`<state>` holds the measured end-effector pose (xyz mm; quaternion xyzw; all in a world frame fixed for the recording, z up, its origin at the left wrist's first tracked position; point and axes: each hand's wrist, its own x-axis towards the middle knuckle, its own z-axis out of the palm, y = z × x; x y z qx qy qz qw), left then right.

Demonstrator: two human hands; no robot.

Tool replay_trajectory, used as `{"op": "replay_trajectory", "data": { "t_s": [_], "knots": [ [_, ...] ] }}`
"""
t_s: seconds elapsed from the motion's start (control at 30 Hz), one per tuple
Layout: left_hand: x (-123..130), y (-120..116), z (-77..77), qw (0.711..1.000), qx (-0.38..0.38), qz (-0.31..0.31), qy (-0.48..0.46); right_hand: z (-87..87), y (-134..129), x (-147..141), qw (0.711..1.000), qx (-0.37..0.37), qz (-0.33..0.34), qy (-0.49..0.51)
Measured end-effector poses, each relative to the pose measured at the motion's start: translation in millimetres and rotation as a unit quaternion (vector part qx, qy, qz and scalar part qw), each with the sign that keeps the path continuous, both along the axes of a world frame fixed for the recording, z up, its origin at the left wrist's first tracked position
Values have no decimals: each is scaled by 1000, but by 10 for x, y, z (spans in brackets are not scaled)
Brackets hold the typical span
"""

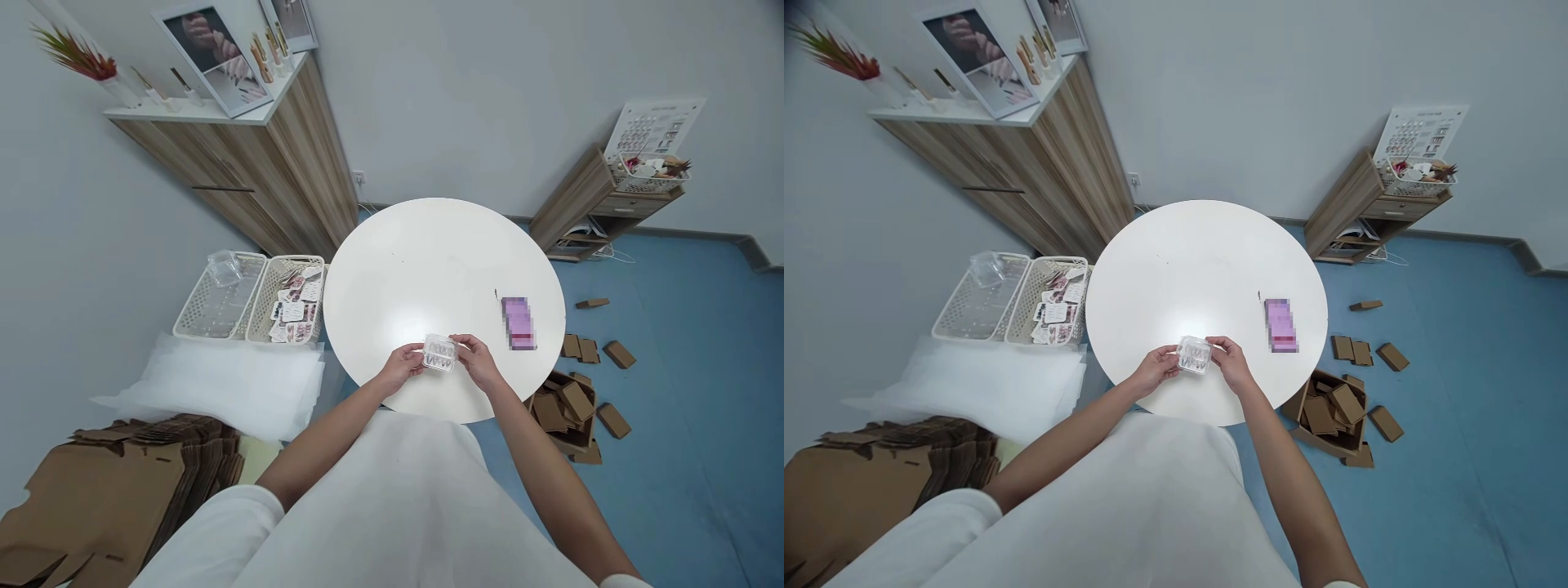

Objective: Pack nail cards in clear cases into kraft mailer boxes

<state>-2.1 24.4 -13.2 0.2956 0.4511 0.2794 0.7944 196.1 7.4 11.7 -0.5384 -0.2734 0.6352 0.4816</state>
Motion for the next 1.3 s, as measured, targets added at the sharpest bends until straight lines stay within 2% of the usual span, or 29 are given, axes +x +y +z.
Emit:
{"op": "replay_trajectory", "data": {
  "t_s": [0.23, 0.37, 0.53, 0.7, 0.9, 1.03, 1.3],
  "knots": [
    [50, -16, 80, 999, -32, 15, -15, -30, -5, 26, 1000, -16, -8, 12],
    [109, -34, 120, 998, -41, 36, -15, -43, -61, 30, 998, -29, -37, 36],
    [185, -53, 115, 997, -30, 70, 1, -73, -229, -24, 998, -55, -20, -21],
    [239, -79, 118, 997, -22, 65, 16, -110, -311, -36, 995, -65, -48, -61],
    [278, -169, 55, 993, 48, 46, 98, -134, -349, 28, 994, -61, -61, -73],
    [321, -236, -17, 983, 94, 58, 147, -152, -399, 54, 994, -61, -61, -60],
    [380, -275, -62, 981, 104, 87, 142, -255, -376, 84, 993, -40, -75, -83]
  ]
}}
